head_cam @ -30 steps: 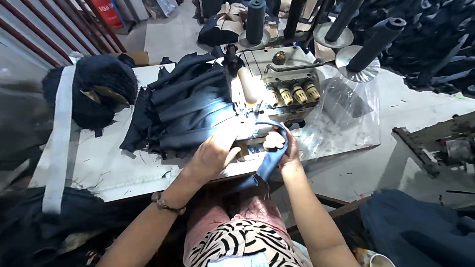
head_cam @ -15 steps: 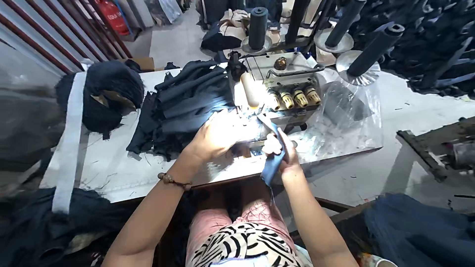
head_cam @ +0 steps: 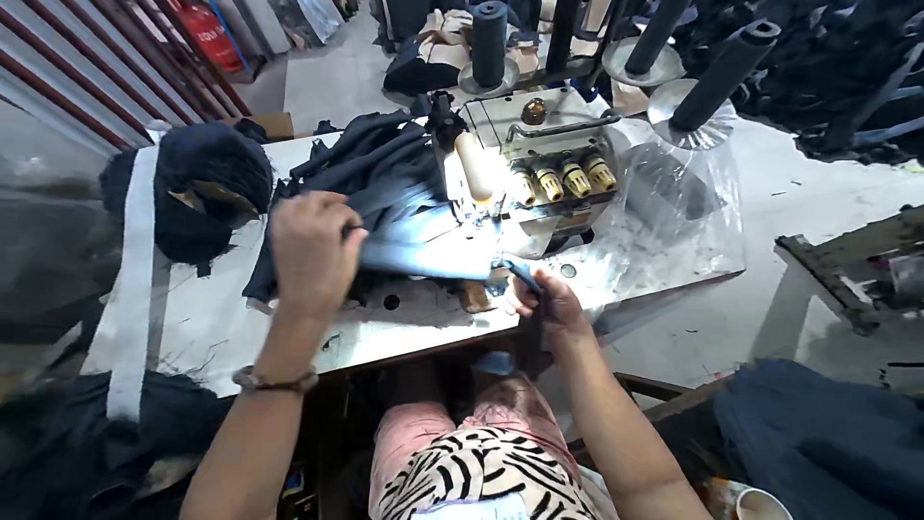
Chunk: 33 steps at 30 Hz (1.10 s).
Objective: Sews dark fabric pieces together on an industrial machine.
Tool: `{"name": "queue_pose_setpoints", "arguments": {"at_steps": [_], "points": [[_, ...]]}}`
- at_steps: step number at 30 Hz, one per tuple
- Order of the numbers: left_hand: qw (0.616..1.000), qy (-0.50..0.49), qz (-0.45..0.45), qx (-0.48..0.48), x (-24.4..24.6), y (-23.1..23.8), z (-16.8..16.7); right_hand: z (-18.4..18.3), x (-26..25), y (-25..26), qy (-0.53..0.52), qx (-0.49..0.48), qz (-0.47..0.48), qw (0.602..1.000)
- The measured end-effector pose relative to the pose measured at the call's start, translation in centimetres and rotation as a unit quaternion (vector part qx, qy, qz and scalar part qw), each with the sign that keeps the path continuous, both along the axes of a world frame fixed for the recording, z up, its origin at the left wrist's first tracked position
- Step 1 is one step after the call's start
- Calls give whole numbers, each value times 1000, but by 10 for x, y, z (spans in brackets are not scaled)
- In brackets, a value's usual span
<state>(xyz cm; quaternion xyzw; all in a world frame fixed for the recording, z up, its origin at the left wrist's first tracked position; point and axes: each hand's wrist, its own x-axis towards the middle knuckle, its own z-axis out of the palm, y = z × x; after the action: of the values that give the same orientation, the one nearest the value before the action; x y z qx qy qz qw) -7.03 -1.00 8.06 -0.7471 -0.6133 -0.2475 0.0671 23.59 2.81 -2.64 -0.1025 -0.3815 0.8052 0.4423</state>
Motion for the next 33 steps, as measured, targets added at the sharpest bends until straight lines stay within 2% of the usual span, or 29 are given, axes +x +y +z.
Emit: {"name": "queue_pose_setpoints", "arguments": {"at_steps": [2, 4, 6, 15, 21, 23, 25, 27, 28, 29, 31, 33], "points": [[997, -7, -78, 20, 28, 4, -26, -11, -6, 6, 0, -62, -9, 998], [983, -23, -179, 26, 53, 4, -56, -18, -6, 9, 49, -98, -6, 994], [978, -9, -209, 20, 59, 6, -73, -18, -2, 14, 97, -116, -15, 988], [991, 27, -129, 11, 71, 4, -69, -14, -15, 24, 178, -161, -24, 971], [987, 25, -160, -12, 66, 29, -57, -11, -18, 23, 144, -168, -66, 973], [984, 33, -174, -4, 61, 39, -55, -10, -18, 18, 76, -145, -93, 982], [986, 36, -158, -38, 60, 37, -50, -1, -21, 7, -35, -109, -104, 988], [987, -45, -132, -83, 70, 18, -39, 10, -25, -8, -134, -31, -71, 988], [985, -97, -128, -71, 79, 6, -34, 15, -27, -14, -154, 14, -31, 987], [980, -137, -136, -50, 87, -6, -30, 17, -27, -20, -150, 59, 24, 987], [968, -188, -164, -41, 88, -25, -16, 23, -23, -27, -72, 130, 123, 981], [977, -167, -135, -15, 64, -29, 3, 27, -14, -23, 7, 174, 153, 973]]}}
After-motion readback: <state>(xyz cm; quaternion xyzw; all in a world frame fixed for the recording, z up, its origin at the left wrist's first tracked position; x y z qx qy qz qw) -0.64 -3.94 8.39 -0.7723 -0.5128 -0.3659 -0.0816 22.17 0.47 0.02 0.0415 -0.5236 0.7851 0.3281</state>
